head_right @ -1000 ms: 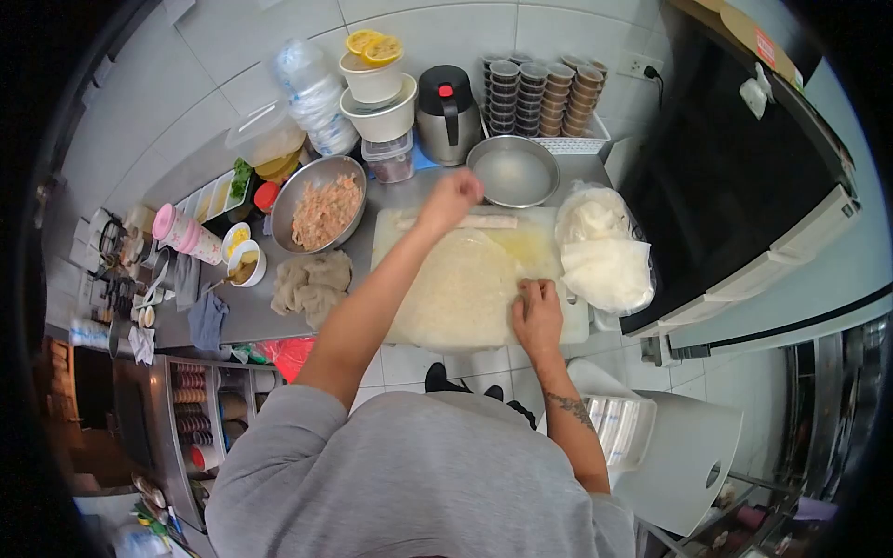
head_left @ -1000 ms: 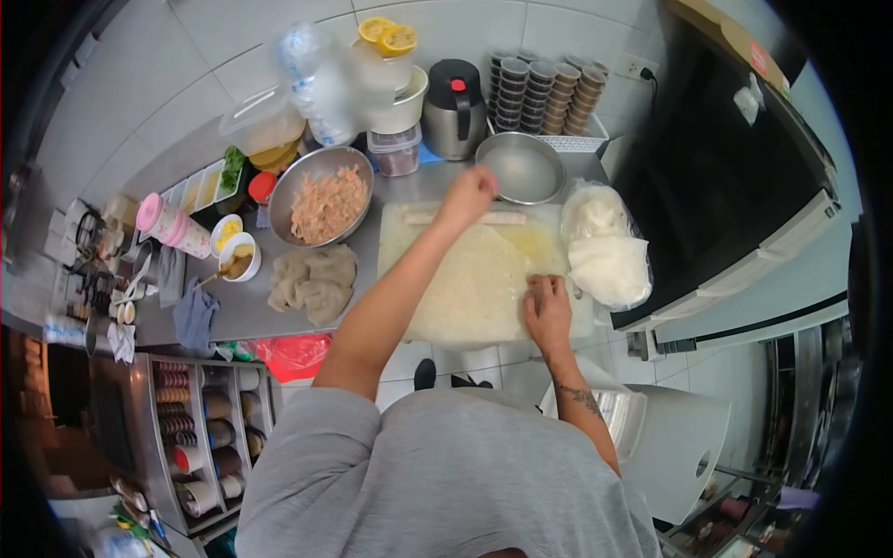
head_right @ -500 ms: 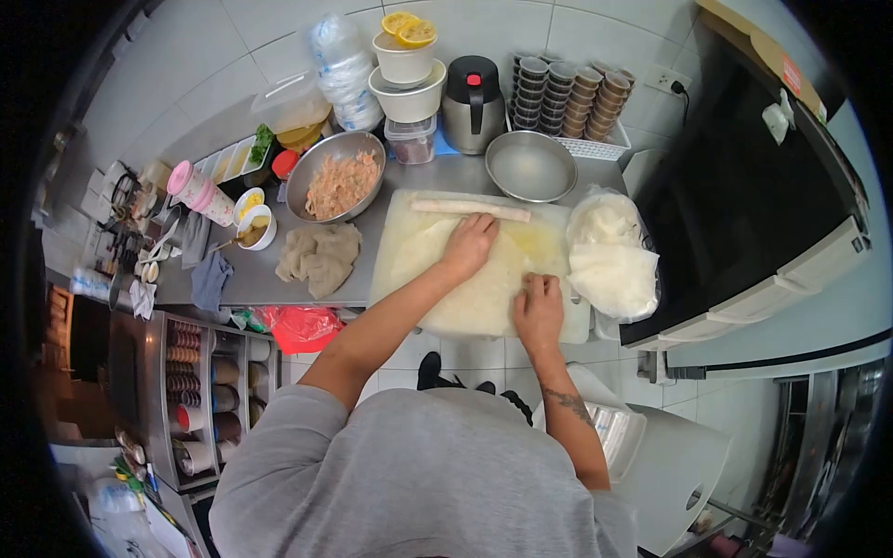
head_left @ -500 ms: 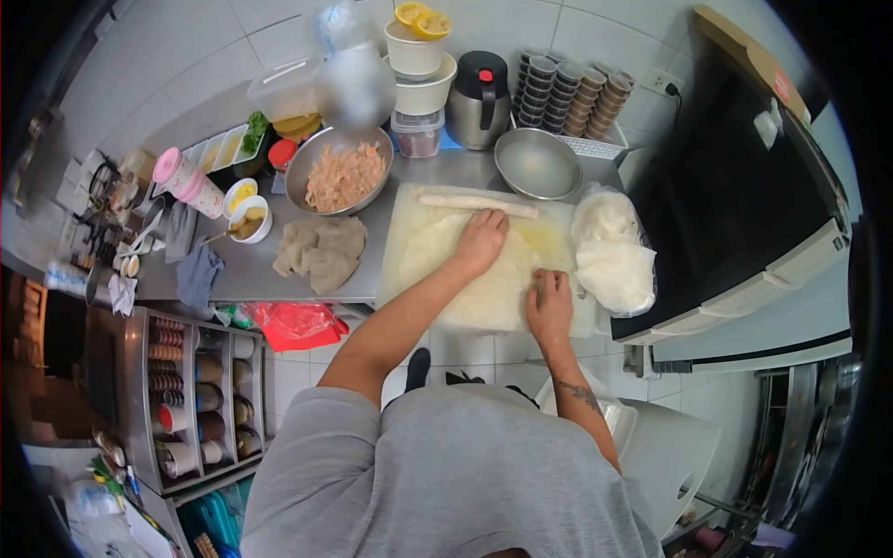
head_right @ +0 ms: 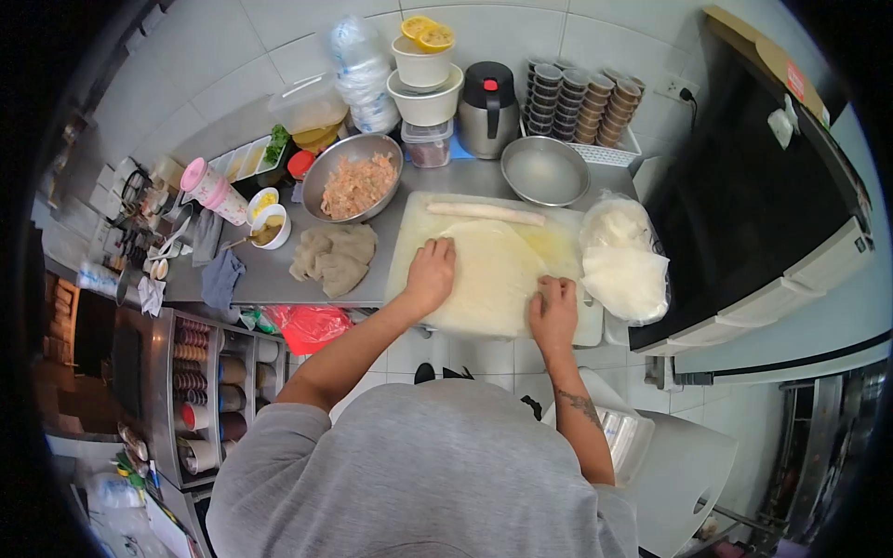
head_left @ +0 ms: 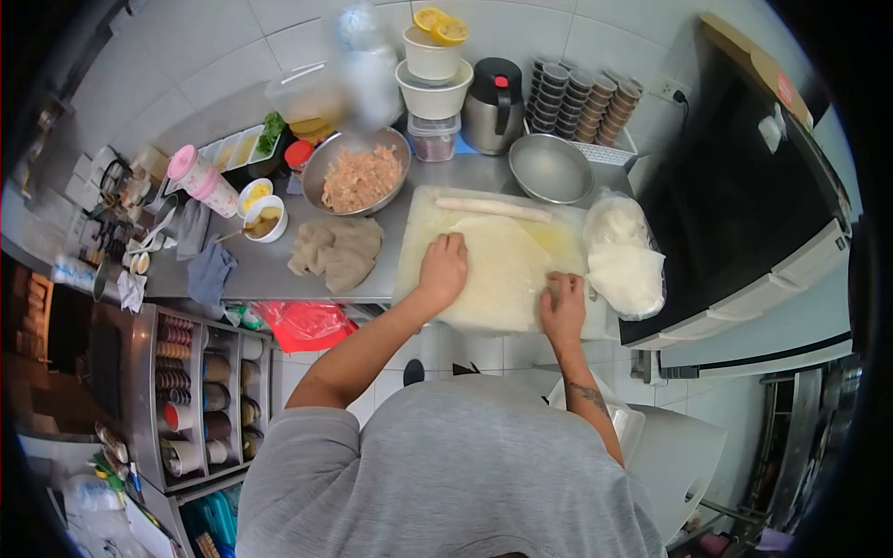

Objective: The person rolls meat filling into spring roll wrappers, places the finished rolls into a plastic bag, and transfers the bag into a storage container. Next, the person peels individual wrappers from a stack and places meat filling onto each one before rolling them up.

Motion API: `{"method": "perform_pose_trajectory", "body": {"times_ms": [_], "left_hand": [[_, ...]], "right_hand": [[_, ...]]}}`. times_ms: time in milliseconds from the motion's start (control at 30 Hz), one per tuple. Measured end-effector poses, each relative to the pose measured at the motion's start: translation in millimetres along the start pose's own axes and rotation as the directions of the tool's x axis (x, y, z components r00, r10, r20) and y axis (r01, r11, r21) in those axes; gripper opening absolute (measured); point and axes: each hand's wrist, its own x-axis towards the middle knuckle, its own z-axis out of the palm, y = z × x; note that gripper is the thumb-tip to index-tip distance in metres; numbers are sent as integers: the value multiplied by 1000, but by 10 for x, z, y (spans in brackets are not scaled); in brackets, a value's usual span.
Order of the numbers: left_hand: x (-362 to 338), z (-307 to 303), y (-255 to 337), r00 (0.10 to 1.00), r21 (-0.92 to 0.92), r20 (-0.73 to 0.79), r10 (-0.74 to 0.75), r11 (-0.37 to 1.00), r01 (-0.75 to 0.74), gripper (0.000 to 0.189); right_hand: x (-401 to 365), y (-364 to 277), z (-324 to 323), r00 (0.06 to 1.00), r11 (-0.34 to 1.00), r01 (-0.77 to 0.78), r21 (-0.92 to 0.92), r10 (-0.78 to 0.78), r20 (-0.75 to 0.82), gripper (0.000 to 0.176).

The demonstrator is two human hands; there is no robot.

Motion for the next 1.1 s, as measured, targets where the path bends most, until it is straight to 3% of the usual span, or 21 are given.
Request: {"method": "perform_pose_trajectory", "body": {"times_ms": [100,233,300,333,400,533,733,933,1033,1100], "left_hand": [[164,-284,-250,933,-42,333,-134,987,157,21],[434,-812,-881,967,-32,24,-253,967,254,37],[537,-828,-1237,915,28,145,-376,926,376,52],[594,-809,-1384,878,64,201,-435,900,432,60],[664,-408,-1636,822,121,311,-478,877,464,73],[847,-369,-1618,650,87,531,-544,798,596,85],[886,-347,-1719,618,-45,657,-432,795,605,56],[862,-337,-1782,674,-219,636,-376,749,625,44],[859,-332,-1858,763,-369,550,-340,720,587,38],[859,-434,-1897,698,-535,594,-400,451,714,32]], "right_hand": [[14,-15,-37,994,989,-107,98,106,18,31],[22,-37,-57,991,978,-121,169,129,-38,28],[21,-31,-31,983,971,-166,172,177,-50,27],[27,-21,-5,986,984,-117,132,131,-100,25],[30,-20,9,983,983,-151,104,160,-91,25],[33,-63,9,978,980,-187,71,193,-79,24],[29,-56,56,980,986,-168,6,167,-110,22],[18,-82,24,978,985,-171,22,172,-115,23],[26,-88,7,977,983,-171,61,177,-115,24],[18,-78,-16,975,978,-175,118,188,-114,24]]}}
